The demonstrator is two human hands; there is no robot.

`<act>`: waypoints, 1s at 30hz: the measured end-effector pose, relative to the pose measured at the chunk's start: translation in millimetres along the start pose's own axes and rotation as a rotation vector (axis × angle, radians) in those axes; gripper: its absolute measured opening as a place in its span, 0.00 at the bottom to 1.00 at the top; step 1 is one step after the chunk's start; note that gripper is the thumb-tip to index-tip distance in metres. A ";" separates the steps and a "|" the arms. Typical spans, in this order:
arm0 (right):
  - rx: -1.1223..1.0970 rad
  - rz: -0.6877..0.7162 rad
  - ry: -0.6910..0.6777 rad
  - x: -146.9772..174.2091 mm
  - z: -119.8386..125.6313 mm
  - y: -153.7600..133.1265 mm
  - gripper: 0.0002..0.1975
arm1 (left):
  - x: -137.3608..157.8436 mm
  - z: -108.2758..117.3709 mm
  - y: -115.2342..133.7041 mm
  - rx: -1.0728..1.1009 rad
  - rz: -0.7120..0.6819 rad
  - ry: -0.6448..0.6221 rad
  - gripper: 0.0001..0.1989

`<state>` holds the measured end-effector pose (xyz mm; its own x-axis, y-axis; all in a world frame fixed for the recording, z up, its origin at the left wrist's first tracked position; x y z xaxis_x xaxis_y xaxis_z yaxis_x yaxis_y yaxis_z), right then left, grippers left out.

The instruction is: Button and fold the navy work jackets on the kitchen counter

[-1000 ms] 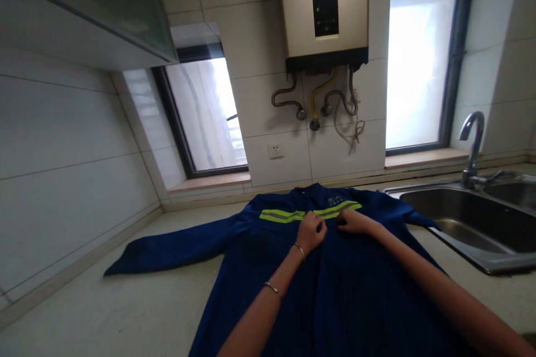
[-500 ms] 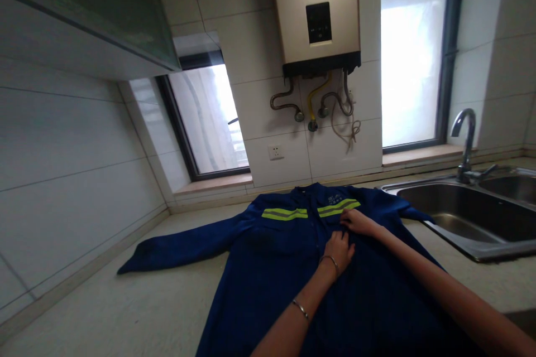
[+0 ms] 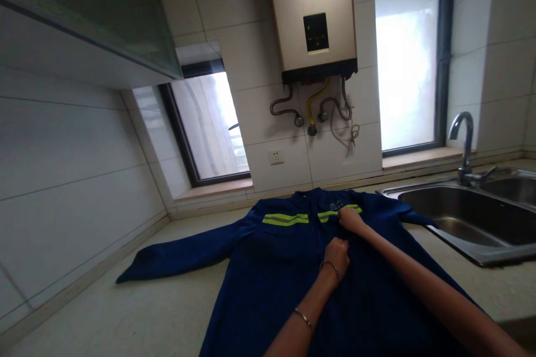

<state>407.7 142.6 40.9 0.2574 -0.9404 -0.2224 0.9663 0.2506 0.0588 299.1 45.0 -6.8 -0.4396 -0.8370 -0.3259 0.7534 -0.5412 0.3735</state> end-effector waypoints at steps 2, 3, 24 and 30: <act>-0.033 -0.090 0.010 -6.5 -3.6 11.0 0.15 | 0.0 0.1 0.0 -0.007 0.005 -0.005 0.15; -0.047 -0.128 0.009 -9.9 -5.1 16.9 0.15 | 0.2 0.5 0.4 -0.011 0.008 -0.007 0.15; -0.270 0.252 -0.029 -121.6 15.4 -55.3 0.21 | 13.4 20.2 13.9 0.346 -0.025 0.274 0.14; -0.363 0.367 0.024 -114.3 44.8 -29.7 0.29 | -18.8 69.5 -23.5 0.782 0.271 0.714 0.12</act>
Point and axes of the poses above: each hand's wrist, its own x-axis away from the middle knuckle, its own z-axis out of the back of the hand, y = z × x, the point moved 1 cm from there along -x, towards the middle knuckle, and after that the axes turned 12 degrees about x, right-handed, at the moved point
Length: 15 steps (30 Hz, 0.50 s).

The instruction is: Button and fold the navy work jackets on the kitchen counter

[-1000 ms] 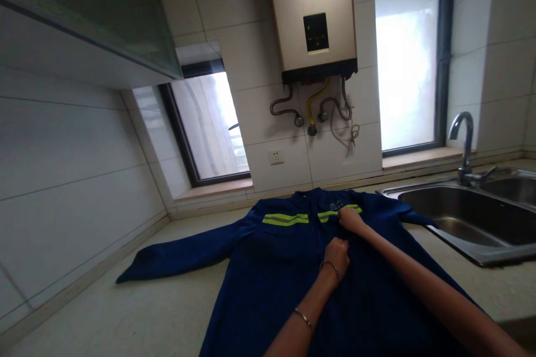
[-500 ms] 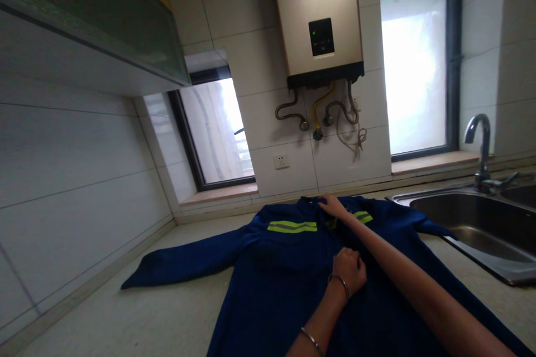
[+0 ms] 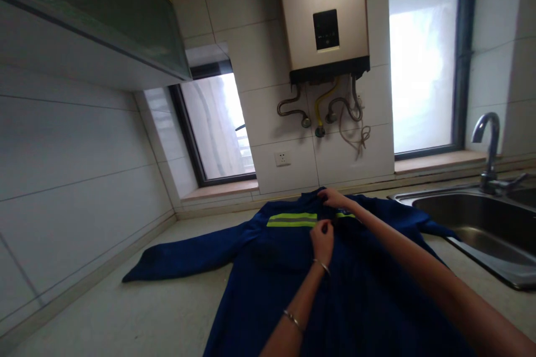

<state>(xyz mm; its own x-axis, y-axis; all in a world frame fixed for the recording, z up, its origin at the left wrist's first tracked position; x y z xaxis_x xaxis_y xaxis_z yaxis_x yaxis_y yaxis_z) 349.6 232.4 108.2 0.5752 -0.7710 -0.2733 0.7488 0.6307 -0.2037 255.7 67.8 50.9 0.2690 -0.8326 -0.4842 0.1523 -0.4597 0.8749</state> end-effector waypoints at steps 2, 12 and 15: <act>-0.064 0.078 0.031 10.1 12.0 -5.3 0.31 | -31.9 5.0 -0.9 0.124 0.135 0.028 0.11; -0.112 0.220 0.170 51.4 42.6 -56.0 0.27 | -70.6 10.8 -13.0 0.183 0.217 0.078 0.13; -0.122 0.091 0.152 53.8 49.1 -65.3 0.16 | -63.5 19.7 -5.7 0.168 0.150 0.049 0.13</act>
Point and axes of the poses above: each hand's wrist, its own x-axis away from the middle knuckle, its own z-axis out of the back of the hand, y = z × x, the point moved 1 cm from there along -x, towards the middle knuckle, and after that the axes turned 12 degrees about x, right-handed, at the moved point
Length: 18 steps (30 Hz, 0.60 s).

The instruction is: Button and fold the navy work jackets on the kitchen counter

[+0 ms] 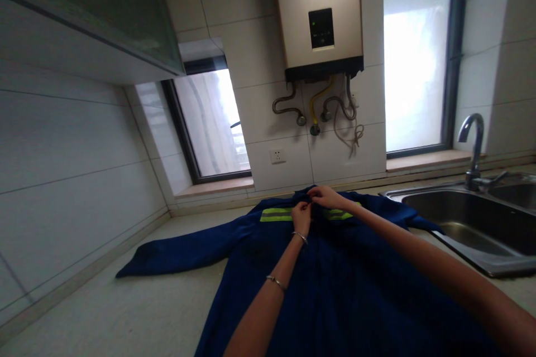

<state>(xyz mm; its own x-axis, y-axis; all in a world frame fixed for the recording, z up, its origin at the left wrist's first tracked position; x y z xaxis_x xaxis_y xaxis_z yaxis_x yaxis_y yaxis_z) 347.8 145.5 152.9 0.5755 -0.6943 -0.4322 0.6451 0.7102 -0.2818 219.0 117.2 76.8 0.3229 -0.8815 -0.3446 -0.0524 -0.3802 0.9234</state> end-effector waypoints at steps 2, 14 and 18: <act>0.036 -0.150 -0.055 -1.3 2.5 -4.6 0.16 | 2.7 4.4 6.7 -0.067 -0.078 -0.057 0.12; 0.279 -0.179 0.078 -12.1 17.7 -24.5 0.15 | 15.0 2.3 48.2 -0.148 0.057 -0.105 0.09; 0.255 -0.234 0.201 -38.2 39.6 -10.5 0.14 | 42.0 4.7 40.1 -0.116 0.116 -0.099 0.09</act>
Point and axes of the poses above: each hand's wrist, its own x-axis away from the middle knuckle, its own z-axis out of the back of the hand, y = z × x, the point moved 1 cm from there along -x, towards the middle knuckle, and after that the axes turned 12 degrees about x, right-handed, at the moved point
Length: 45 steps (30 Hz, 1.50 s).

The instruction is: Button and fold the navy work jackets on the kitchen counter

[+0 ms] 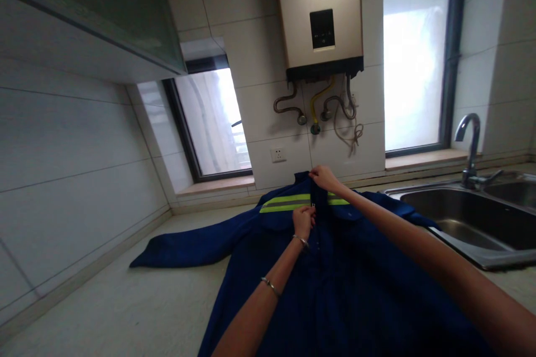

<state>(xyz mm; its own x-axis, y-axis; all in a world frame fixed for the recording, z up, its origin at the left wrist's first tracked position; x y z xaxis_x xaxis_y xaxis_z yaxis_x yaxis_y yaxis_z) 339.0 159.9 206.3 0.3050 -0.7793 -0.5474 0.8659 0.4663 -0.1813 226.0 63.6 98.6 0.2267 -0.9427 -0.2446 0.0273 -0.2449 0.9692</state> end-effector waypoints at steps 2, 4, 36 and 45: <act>-0.011 -0.067 0.020 -18.9 5.0 11.4 0.15 | 24.8 3.6 -11.6 -0.005 0.011 -0.052 0.08; -0.005 -0.128 0.014 -33.0 6.4 23.7 0.16 | 56.4 9.7 -23.1 -0.001 0.066 -0.156 0.08; 0.195 0.819 -0.146 201.0 43.6 -33.5 0.13 | 213.1 45.7 21.1 0.242 0.451 -0.304 0.05; 0.078 0.357 -0.060 157.8 40.2 6.0 0.07 | 237.9 41.7 42.3 -0.051 0.171 -0.339 0.10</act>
<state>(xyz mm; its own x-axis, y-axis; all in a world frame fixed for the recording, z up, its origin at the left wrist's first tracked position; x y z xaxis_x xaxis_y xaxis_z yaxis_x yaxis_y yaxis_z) 408.3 22.8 151.7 0.6139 -0.5978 -0.5156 0.7278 0.6815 0.0763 240.5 -180.5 80.1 -0.1028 -0.9925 -0.0667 0.0676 -0.0739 0.9950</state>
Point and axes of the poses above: each hand's wrist, its own x-axis away from the middle knuckle, its own z-axis out of the back of the hand, y = z × x, the point moved 1 cm from there along -x, towards the middle knuckle, and after that the axes turned 12 degrees about x, right-handed, at the moved point
